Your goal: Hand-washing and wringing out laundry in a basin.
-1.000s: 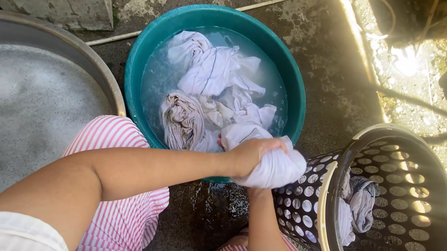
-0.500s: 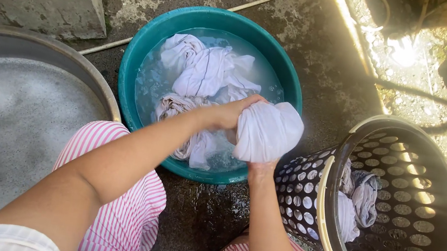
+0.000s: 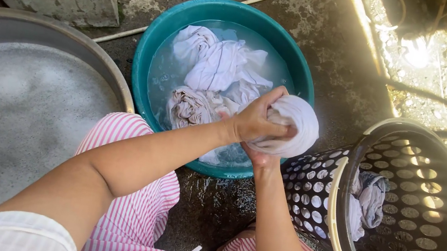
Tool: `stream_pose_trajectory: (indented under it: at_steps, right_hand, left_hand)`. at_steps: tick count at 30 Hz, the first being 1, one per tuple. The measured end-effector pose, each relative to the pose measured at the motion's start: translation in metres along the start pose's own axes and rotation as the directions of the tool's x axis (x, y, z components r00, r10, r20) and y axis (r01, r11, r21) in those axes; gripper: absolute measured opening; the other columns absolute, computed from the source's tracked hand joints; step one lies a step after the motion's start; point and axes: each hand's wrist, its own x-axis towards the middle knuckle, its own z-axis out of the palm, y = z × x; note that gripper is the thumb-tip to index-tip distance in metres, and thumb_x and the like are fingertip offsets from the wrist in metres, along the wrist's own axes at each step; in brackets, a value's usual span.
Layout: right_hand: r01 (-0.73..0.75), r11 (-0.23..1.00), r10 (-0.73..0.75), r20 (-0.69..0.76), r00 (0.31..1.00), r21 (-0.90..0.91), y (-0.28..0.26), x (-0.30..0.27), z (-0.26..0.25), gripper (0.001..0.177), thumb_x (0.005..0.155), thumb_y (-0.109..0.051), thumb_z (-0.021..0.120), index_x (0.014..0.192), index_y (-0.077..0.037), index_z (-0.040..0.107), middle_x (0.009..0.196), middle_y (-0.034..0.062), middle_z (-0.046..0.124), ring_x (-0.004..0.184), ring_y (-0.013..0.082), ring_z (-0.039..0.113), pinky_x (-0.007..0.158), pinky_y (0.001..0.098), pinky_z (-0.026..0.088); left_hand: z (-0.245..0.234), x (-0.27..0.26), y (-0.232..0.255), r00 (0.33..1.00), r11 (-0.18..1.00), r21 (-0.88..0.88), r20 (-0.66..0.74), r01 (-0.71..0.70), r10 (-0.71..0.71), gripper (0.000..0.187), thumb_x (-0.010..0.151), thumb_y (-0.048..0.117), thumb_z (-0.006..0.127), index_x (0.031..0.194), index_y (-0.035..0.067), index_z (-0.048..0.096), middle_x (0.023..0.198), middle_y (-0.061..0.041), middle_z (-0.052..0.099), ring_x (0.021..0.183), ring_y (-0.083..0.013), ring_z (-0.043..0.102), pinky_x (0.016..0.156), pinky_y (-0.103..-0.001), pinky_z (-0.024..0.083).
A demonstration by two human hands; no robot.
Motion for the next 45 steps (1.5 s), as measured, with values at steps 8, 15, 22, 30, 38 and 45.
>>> stream_pose_trajectory:
  at_steps: [8, 15, 22, 30, 38, 45]
  right_hand:
    - [-0.212, 0.963, 0.203, -0.07, 0.977, -0.167, 0.041, 0.03, -0.004, 0.073, 0.101, -0.044, 0.05, 0.16, -0.013, 0.021, 0.165, 0.0107, 0.031, 0.154, 0.0273, 0.028, 0.127, 0.0432, 0.021]
    - [0.224, 0.1, 0.365, -0.245, 0.898, 0.969, -0.013, 0.048, -0.003, 0.071, 0.1, -0.043, 0.06, 0.155, -0.003, 0.04, 0.149, 0.0204, 0.053, 0.137, 0.0364, 0.053, 0.121, 0.0524, 0.042]
    - [0.199, 0.947, -0.052, -0.492, 0.869, 0.251, -0.036, 0.059, -0.039, 0.046, 0.099, -0.015, 0.072, 0.138, -0.009, 0.05, 0.139, 0.0159, 0.055, 0.131, 0.0288, 0.057, 0.117, 0.0491, 0.048]
    - [0.244, 0.892, -0.339, -0.206, 0.918, -0.38, -0.102, 0.017, -0.029, 0.049, 0.105, -0.023, 0.064, 0.147, -0.004, 0.048, 0.15, 0.0231, 0.058, 0.138, 0.0306, 0.059, 0.123, 0.0411, 0.045]
    - [0.516, 0.603, -0.503, 0.212, 0.838, -0.609, -0.13, -0.001, -0.012, 0.048, 0.077, -0.026, 0.08, 0.121, -0.008, 0.067, 0.133, 0.0261, 0.064, 0.136, 0.0414, 0.06, 0.123, 0.0558, 0.042]
    - [0.714, 0.496, -0.473, 0.536, 0.699, -0.493, -0.126, 0.005, -0.002, 0.045, 0.072, -0.024, 0.084, 0.112, -0.01, 0.07, 0.123, 0.0148, 0.069, 0.122, 0.0361, 0.065, 0.11, 0.0534, 0.05]
  left_hand:
    - [-0.022, 0.013, 0.009, 0.994, 0.82, -0.567, -0.027, 0.075, -0.11, 0.059, 0.081, 0.034, 0.092, 0.118, 0.009, 0.054, 0.108, -0.004, 0.063, 0.104, -0.0118, 0.06, 0.091, -0.029, 0.052]
    - [-0.053, 0.025, 0.033, 0.926, 0.773, -0.63, -0.247, 0.069, -0.285, 0.052, 0.084, 0.046, 0.078, 0.117, 0.009, 0.064, 0.109, -0.007, 0.068, 0.104, -0.0186, 0.067, 0.093, -0.037, 0.056]
    - [-0.107, 0.049, -0.021, 0.781, 0.322, -0.888, 0.061, 0.327, -0.622, 0.044, 0.085, 0.046, 0.056, 0.106, 0.01, 0.07, 0.11, -0.014, 0.074, 0.103, -0.0362, 0.07, 0.1, -0.059, 0.052]
    - [-0.081, 0.062, -0.054, 0.692, 0.147, -0.808, 0.377, 0.571, -0.615, 0.044, 0.083, 0.042, 0.058, 0.101, 0.004, 0.072, 0.108, -0.02, 0.074, 0.099, -0.0394, 0.071, 0.098, -0.059, 0.054]
    - [-0.061, 0.062, -0.144, 0.897, 0.653, -0.616, 0.322, 0.441, -0.302, 0.012, 0.096, 0.017, 0.069, 0.099, 0.006, 0.068, 0.096, -0.007, 0.071, 0.089, -0.0186, 0.07, 0.082, -0.04, 0.058]
    - [-0.054, 0.06, -0.136, 0.887, 0.94, -0.277, 0.459, 0.199, -0.052, 0.015, 0.098, 0.019, 0.063, 0.101, 0.006, 0.071, 0.096, -0.003, 0.071, 0.09, -0.0134, 0.069, 0.08, -0.03, 0.056]
